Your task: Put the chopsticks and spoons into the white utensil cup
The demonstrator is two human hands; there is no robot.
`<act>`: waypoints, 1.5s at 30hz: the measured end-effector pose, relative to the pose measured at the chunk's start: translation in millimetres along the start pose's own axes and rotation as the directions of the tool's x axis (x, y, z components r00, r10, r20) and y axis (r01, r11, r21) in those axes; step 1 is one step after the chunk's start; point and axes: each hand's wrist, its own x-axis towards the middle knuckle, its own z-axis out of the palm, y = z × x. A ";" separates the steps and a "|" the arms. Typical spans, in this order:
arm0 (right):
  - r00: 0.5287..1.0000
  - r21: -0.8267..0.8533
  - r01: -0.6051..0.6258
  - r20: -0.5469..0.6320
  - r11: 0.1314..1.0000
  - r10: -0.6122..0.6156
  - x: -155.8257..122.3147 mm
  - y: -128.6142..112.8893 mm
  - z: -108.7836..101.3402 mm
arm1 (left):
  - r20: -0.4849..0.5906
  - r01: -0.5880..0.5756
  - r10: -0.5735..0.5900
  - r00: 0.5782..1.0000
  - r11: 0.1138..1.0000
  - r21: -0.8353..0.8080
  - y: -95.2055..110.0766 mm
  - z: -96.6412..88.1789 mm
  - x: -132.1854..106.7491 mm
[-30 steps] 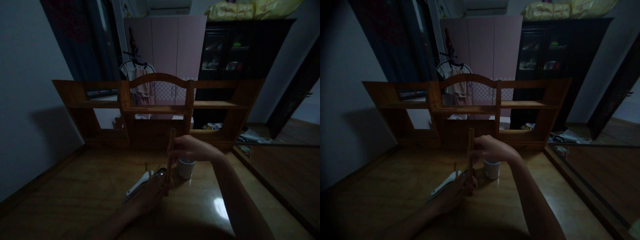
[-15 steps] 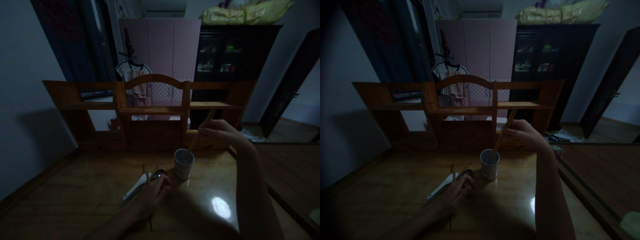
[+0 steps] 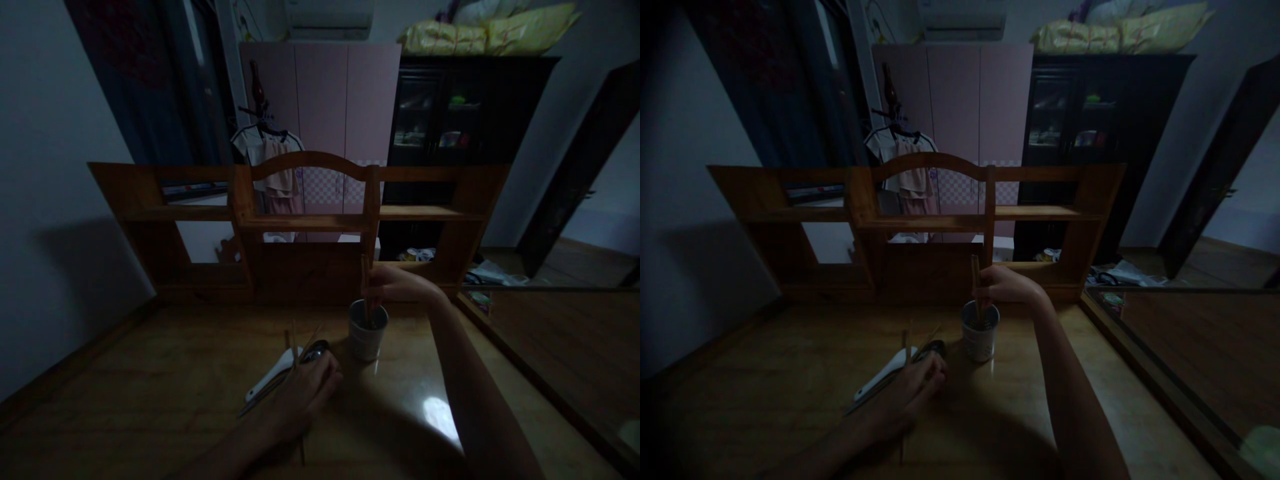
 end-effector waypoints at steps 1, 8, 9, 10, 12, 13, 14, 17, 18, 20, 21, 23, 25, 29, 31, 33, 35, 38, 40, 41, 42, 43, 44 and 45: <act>1.000 -0.014 -0.001 0.003 1.000 0.001 2.1 1.1 0.5 | 0.002 0.003 -0.003 1.000 1.000 -0.003 0.0 0.3 -0.2; 1.000 -0.026 0.003 -0.028 1.000 -0.004 14.6 20.7 0.5 | -0.001 0.011 -0.011 1.000 1.000 0.017 -1.5 2.2 0.1; 0.999 -0.027 0.000 -0.040 1.000 -0.001 16.3 23.6 0.7 | 0.002 0.010 -0.010 1.000 1.000 0.015 -1.5 2.1 0.3; 0.999 -0.028 -0.005 -0.049 1.000 0.003 17.7 26.1 0.7 | 0.005 0.010 -0.010 1.000 1.000 0.013 -1.3 1.9 0.4; 0.998 -0.030 -0.011 -0.061 0.999 0.009 19.9 30.0 0.7 | 0.009 0.012 -0.012 1.000 1.000 0.012 -0.8 1.5 0.4; 0.998 -0.029 -0.013 -0.065 0.999 0.011 20.6 31.7 0.5 | 0.010 0.012 -0.012 1.000 1.000 0.016 -0.5 1.2 0.3; 0.998 -0.028 -0.013 -0.068 1.000 0.011 21.1 33.2 0.1 | 0.009 0.013 -0.013 1.000 1.000 0.021 0.0 1.0 0.2; 0.997 -0.024 -0.013 -0.072 1.000 0.012 22.0 37.6 -1.2 | 0.016 0.017 -0.018 1.000 0.999 0.034 1.6 0.0 -0.3; 0.997 -0.023 -0.014 -0.073 1.000 0.012 22.3 39.1 -1.6 | 0.021 0.020 -0.021 1.000 0.999 0.036 2.2 -0.2 -0.5; 0.997 -0.026 -0.018 -0.076 0.999 0.016 23.0 42.1 -2.3 | 0.032 0.031 -0.032 0.999 0.999 0.037 3.0 -0.5 -0.8; 0.997 -0.030 -0.021 -0.078 0.999 0.019 23.4 43.7 -2.6 | 0.034 0.036 -0.038 0.999 0.999 0.036 3.1 -0.5 -0.8; 0.996 -0.044 -0.026 -0.088 0.999 0.022 24.3 46.9 -3.1 | 0.031 0.041 -0.042 0.999 0.999 0.034 2.7 -0.2 -0.6; 0.995 -0.061 -0.032 -0.100 0.998 0.026 25.1 50.0 -3.4 | 0.031 0.031 -0.032 0.999 0.999 0.035 1.9 0.2 -0.2; 0.994 -0.075 -0.043 -0.107 0.996 0.035 25.8 54.2 -3.3 | 0.034 0.026 -0.028 0.999 0.998 0.061 0.0 0.6 -0.8; 0.994 -0.072 -0.041 -0.104 0.997 0.034 25.9 54.9 -2.9 | 0.025 0.034 -0.036 0.999 0.997 0.074 -1.0 1.0 -1.6; 0.995 -0.069 -0.037 -0.100 0.997 0.030 25.6 54.8 -2.3 | 0.018 0.031 -0.033 0.999 0.997 0.072 -1.7 1.4 -2.1; 0.995 -0.070 -0.039 -0.099 0.997 0.032 25.1 54.4 -1.8 | 0.008 0.018 -0.019 1.000 0.998 0.064 -1.8 2.2 -1.9; 0.992 -0.081 -0.060 -0.119 0.995 0.050 24.1 53.8 -1.6 | -0.036 -0.006 0.009 0.999 0.997 0.080 -1.8 4.3 -0.3; 0.988 -0.092 -0.079 -0.136 0.993 0.066 23.4 53.3 -1.9 | -0.105 -0.002 0.013 0.994 0.995 0.100 -4.2 5.9 1.9; 0.987 -0.098 -0.088 -0.143 0.991 0.073 23.0 52.7 -2.1 | -0.156 0.011 0.005 0.988 0.994 0.105 -6.9 6.4 3.4; 0.986 -0.103 -0.094 -0.148 0.990 0.079 22.5 51.9 -2.3 | -0.216 0.034 -0.011 0.976 0.994 0.106 -10.8 6.2 5.2; 0.985 -0.107 -0.099 -0.151 0.989 0.083 21.7 50.8 -2.5 | -0.279 0.067 -0.036 0.960 0.992 0.104 -16.0 5.2 7.2; 0.985 -0.109 -0.103 -0.153 0.989 0.085 20.6 49.3 -2.7 | -0.345 0.108 -0.068 0.936 0.989 0.099 -22.3 3.3 9.5; 0.984 -0.111 -0.106 -0.155 0.988 0.088 19.0 47.4 -3.0 | -0.404 0.158 -0.108 0.908 0.983 0.093 -29.6 0.4 11.8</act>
